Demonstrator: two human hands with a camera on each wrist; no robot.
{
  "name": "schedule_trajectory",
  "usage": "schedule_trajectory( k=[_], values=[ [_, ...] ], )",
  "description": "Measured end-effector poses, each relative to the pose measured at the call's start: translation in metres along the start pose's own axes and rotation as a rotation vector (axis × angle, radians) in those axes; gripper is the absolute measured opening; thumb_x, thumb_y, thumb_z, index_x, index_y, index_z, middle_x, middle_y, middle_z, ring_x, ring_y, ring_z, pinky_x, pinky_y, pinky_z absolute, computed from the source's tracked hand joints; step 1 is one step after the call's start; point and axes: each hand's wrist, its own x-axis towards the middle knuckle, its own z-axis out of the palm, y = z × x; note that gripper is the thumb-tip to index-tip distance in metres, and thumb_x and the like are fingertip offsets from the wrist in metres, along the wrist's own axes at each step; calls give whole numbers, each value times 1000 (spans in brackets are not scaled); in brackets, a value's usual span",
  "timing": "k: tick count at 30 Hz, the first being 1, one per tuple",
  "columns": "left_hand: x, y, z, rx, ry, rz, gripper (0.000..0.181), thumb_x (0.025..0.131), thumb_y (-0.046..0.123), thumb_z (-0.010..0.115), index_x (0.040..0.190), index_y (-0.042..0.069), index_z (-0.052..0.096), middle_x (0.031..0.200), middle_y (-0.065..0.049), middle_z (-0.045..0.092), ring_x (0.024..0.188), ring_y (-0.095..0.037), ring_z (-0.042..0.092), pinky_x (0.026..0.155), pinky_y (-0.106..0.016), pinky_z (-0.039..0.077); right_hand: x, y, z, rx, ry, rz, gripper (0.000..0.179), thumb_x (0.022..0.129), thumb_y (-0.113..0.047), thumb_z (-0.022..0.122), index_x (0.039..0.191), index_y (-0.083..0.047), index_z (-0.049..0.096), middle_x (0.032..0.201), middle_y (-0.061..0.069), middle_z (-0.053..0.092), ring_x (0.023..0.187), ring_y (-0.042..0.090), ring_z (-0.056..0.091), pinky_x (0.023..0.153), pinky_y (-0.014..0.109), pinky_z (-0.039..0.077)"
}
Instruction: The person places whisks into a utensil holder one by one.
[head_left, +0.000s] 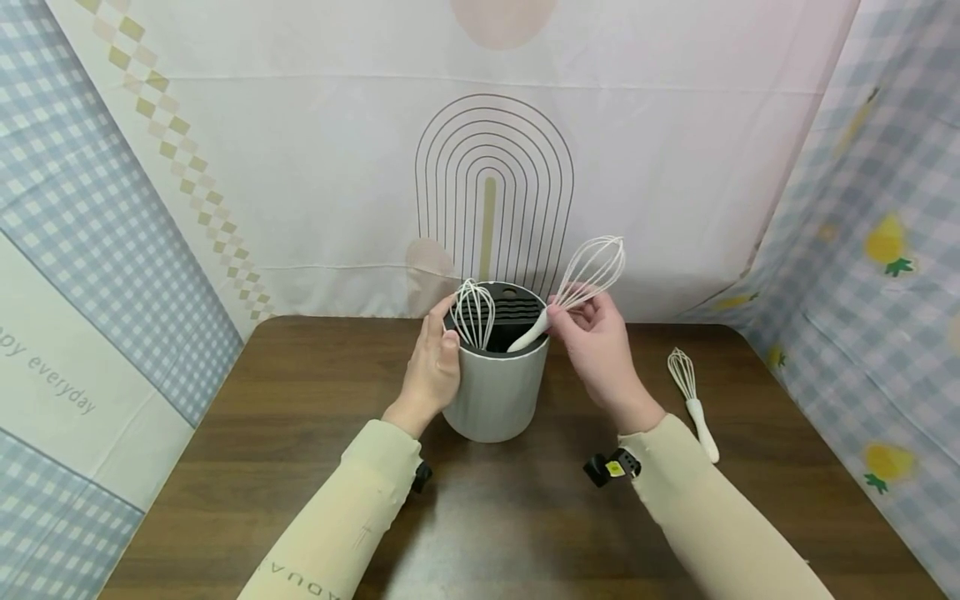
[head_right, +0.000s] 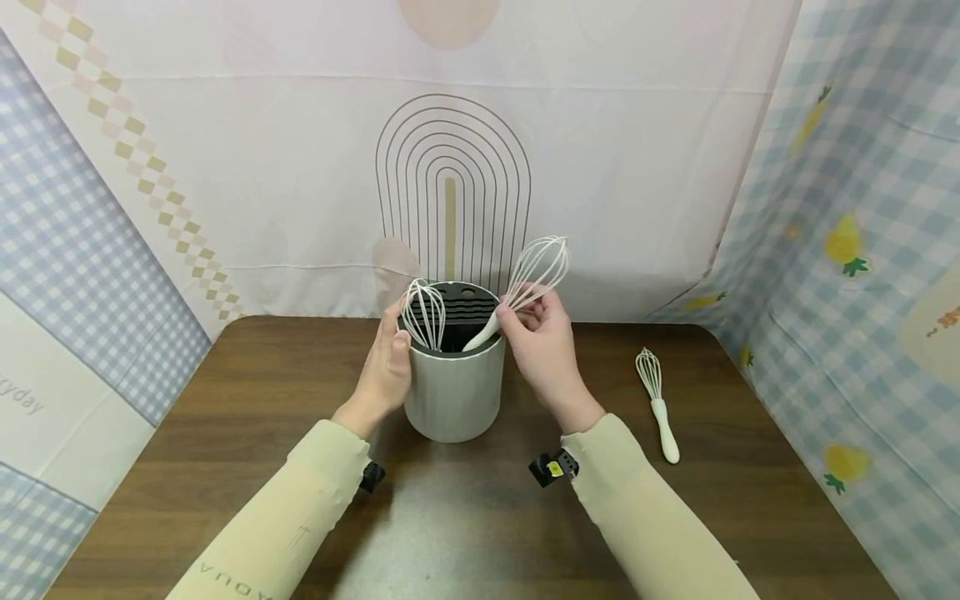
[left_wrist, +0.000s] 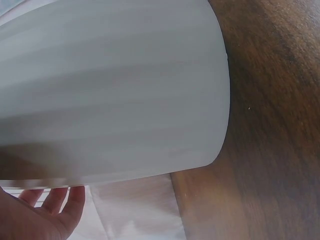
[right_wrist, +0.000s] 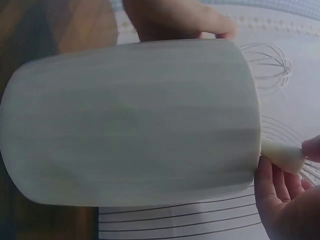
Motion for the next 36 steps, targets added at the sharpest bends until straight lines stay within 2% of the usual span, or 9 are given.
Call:
schedule_trajectory(
  k=[5, 12, 17, 19, 21, 23, 26, 31, 36],
  values=[
    [-1, 0, 0, 5, 14, 2, 88, 87, 74, -7, 148, 22, 27, 140, -11, 42, 102, -36, 52, 68, -62, 46, -1, -1, 4, -134, -13, -54, 49, 90, -4, 67, 130, 4, 41, 116, 20, 59, 97, 19, 62, 79, 22, 51],
    [0, 1, 0, 1, 19, 8, 87, 88, 73, -6, 148, 20, 28, 143, -11, 40, 111, -38, 52, 72, -63, 45, -2, -2, 8, -192, -56, -69, 49, 88, -4, 70, 127, 0, 42, 110, 16, 60, 94, 20, 62, 80, 24, 51],
    [0, 0, -1, -3, 11, 8, 83, 91, 71, -4, 148, 21, 28, 144, -11, 40, 115, -37, 51, 75, -63, 45, -10, -16, 15, -245, -108, -77, 49, 88, -1, 68, 128, 6, 41, 114, 22, 60, 97, 23, 62, 83, 27, 50],
    [0, 0, -3, -3, -14, 1, 77, 93, 68, 0, 149, 23, 27, 145, -10, 39, 115, -37, 51, 77, -62, 45, -13, -22, 18, -280, -126, -80, 50, 88, 0, 68, 128, 7, 41, 115, 24, 60, 98, 25, 62, 85, 30, 50],
    [0, -1, -6, -8, -53, -13, 64, 100, 60, 8, 150, 26, 26, 146, -9, 38, 117, -36, 50, 82, -61, 44, -15, -24, 19, -314, -138, -83, 50, 88, 0, 68, 129, 7, 41, 117, 24, 61, 99, 27, 61, 87, 35, 50],
    [1, -2, -11, -5, -97, -36, 52, 103, 49, 19, 151, 29, 25, 148, -8, 38, 119, -36, 50, 89, -60, 43, -14, -16, 17, -339, -144, -88, 52, 87, -4, 70, 130, 3, 42, 117, 20, 62, 99, 27, 62, 88, 39, 49],
    [4, -2, -18, -4, -156, -56, 48, 104, 35, 33, 151, 30, 25, 148, -8, 39, 119, -36, 51, 95, -56, 40, -11, -3, 14, -379, -153, -108, 54, 87, -10, 73, 132, -2, 43, 118, 16, 63, 100, 25, 61, 90, 41, 47],
    [8, -2, -24, 0, -224, -56, 49, 105, 35, 35, 151, 28, 24, 150, -9, 37, 124, -33, 48, 100, -51, 38, -7, 9, 9, -428, -165, -137, 56, 85, -17, 76, 131, -7, 45, 117, 11, 65, 101, 20, 61, 92, 38, 46],
    [7, -2, -25, -14, -229, -57, 48, 105, 33, 36, 151, 28, 24, 148, -11, 40, 125, -32, 47, 102, -50, 37, -7, 9, 8, -475, -173, -135, 59, 84, -21, 77, 132, -6, 45, 115, 8, 65, 102, 20, 61, 92, 37, 46]
  ],
)
